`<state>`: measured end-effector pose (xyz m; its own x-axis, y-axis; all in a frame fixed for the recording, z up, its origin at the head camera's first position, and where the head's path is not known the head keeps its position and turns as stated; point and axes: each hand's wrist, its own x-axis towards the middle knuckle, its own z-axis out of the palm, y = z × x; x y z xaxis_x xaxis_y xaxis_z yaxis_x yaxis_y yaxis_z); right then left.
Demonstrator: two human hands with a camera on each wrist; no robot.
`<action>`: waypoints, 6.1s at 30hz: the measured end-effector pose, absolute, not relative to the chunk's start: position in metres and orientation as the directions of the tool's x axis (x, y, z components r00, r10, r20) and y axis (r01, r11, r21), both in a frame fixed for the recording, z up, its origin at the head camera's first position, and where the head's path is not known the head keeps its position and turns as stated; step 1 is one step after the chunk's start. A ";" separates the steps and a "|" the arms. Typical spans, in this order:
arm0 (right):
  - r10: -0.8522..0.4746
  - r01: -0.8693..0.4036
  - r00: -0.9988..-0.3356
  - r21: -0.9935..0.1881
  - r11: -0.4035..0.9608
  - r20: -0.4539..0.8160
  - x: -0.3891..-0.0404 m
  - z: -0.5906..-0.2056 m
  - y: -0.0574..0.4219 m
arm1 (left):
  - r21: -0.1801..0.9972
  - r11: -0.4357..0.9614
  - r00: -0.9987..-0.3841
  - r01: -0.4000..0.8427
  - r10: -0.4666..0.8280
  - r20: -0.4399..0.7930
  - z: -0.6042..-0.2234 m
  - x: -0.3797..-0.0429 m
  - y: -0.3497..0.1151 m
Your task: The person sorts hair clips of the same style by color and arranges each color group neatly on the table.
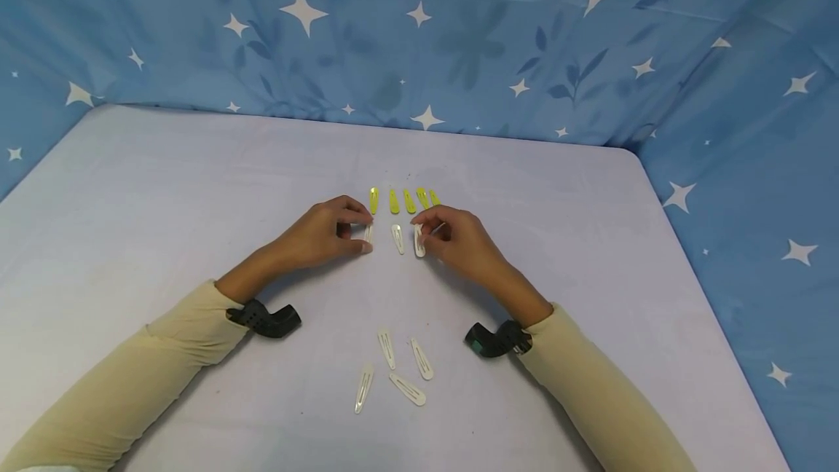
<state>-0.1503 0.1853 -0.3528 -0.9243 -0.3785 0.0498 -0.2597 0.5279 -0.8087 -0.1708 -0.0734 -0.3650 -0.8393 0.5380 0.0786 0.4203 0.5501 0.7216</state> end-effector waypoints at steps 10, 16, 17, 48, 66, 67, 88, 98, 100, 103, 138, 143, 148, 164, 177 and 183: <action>-0.391 -0.266 -0.919 -0.813 0.518 0.051 -0.161 -0.347 0.179 | 0.723 0.551 -0.840 0.417 0.537 0.076 -0.364 -0.171 -0.074; -0.387 -0.239 -0.922 -0.817 0.525 0.021 -0.162 -0.347 0.175 | 0.717 0.557 -0.842 0.419 0.534 0.077 -0.365 -0.172 -0.073; -0.389 -0.236 -0.921 -0.818 0.524 0.017 -0.162 -0.347 0.175 | 0.717 0.557 -0.842 0.419 0.534 0.077 -0.366 -0.172 -0.073; -0.339 -0.223 -0.941 -0.713 0.665 -0.022 -0.164 -0.355 0.173 | 0.718 0.557 -0.845 0.417 0.529 0.081 -0.367 -0.171 -0.074; -0.295 -0.181 -0.955 -0.712 0.678 -0.037 -0.163 -0.355 0.172 | 0.716 0.559 -0.845 0.418 0.529 0.081 -0.368 -0.172 -0.074; -0.292 -0.179 -0.956 -0.714 0.677 -0.038 -0.163 -0.355 0.172 | 0.716 0.560 -0.845 0.417 0.529 0.079 -0.368 -0.172 -0.074; -0.286 -0.164 -0.957 -0.714 0.681 -0.052 -0.156 -0.350 0.167 | 0.707 0.562 -0.843 0.430 0.529 0.092 -0.370 -0.171 -0.074; -0.267 -0.193 -0.963 -0.759 0.622 0.027 -0.156 -0.351 0.168 | 0.714 0.552 -0.837 0.430 0.540 0.087 -0.368 -0.172 -0.074; -0.272 -0.205 -0.961 -0.783 0.587 0.047 -0.156 -0.351 0.168 | 0.712 0.551 -0.835 0.435 0.542 0.091 -0.368 -0.172 -0.073; -0.296 -0.232 -0.953 -0.799 0.555 0.071 -0.156 -0.349 0.169 | 0.708 0.556 -0.837 0.435 0.539 0.092 -0.369 -0.173 -0.074; -0.690 -0.329 -0.722 -0.848 0.416 -0.059 -0.088 -0.342 0.163 | 0.717 0.562 -0.849 0.412 0.522 0.079 -0.365 -0.171 -0.072; -0.692 -0.335 -0.719 -0.843 0.421 -0.060 -0.085 -0.347 0.167 | 0.714 0.564 -0.849 0.415 0.522 0.082 -0.365 -0.171 -0.073; -0.710 -0.339 -0.703 -0.857 0.388 -0.044 -0.082 -0.350 0.167 | 0.717 0.564 -0.852 0.411 0.518 0.081 -0.366 -0.171 -0.073; -0.743 -0.378 -0.668 -0.841 0.387 -0.042 -0.074 -0.350 0.167 | 0.711 0.571 -0.853 0.411 0.515 0.081 -0.368 -0.169 -0.073; -0.733 -0.374 -0.678 -0.832 0.409 -0.056 -0.070 -0.349 0.163 | 0.707 0.571 -0.852 0.417 0.516 0.085 -0.367 -0.169 -0.074; -0.742 -0.387 -0.666 -0.815 0.431 -0.076 -0.070 -0.351 0.164 | 0.707 0.569 -0.849 0.419 0.521 0.084 -0.367 -0.169 -0.073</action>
